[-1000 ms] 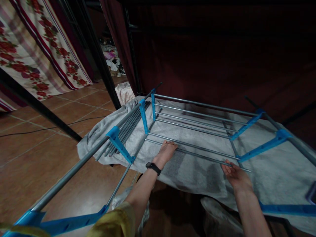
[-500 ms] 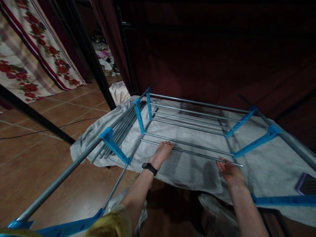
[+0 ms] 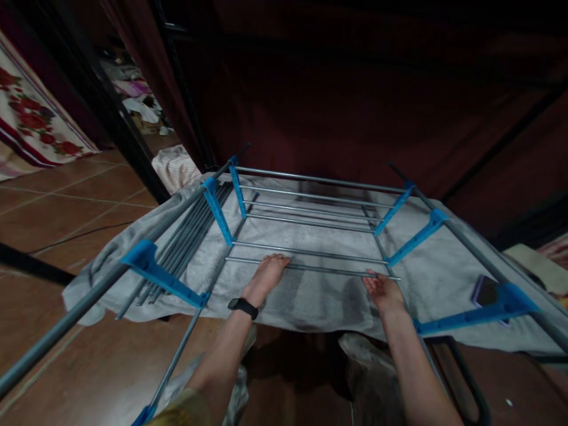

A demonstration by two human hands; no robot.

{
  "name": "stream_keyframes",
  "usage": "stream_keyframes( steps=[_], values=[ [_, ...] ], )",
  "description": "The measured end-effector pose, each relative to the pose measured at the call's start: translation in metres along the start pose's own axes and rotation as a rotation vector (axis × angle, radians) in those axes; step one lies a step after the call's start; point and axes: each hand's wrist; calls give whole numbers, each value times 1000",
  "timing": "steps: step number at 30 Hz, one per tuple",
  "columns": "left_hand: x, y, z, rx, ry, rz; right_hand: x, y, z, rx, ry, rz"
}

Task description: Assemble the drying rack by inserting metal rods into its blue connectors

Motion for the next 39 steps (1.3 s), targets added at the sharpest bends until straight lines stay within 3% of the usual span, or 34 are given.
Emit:
stream_keyframes(
  steps=[7, 18, 27, 34, 39],
  values=[
    [-3, -1, -8, 37, 40, 5, -1, -1, 6, 35, -40, -8],
    [5, -1, -10, -3, 128, 30, -2, 4, 6, 41, -61, -51],
    [-2, 3, -22, -68, 150, 31, -1, 3, 7, 44, -72, -48],
    [-2, 2, -21, -60, 242, 100, 1, 4, 8, 51, -72, -50],
    [2, 3, -16, -63, 208, 74, 1, 6, 6, 44, -66, -43]
  ],
)
Point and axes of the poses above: each hand's wrist, its own y-axis away from the middle knuckle, its own x-axis out of the back of the hand, z = x × y, and after that the axes turned 13 degrees about -x, right-handed
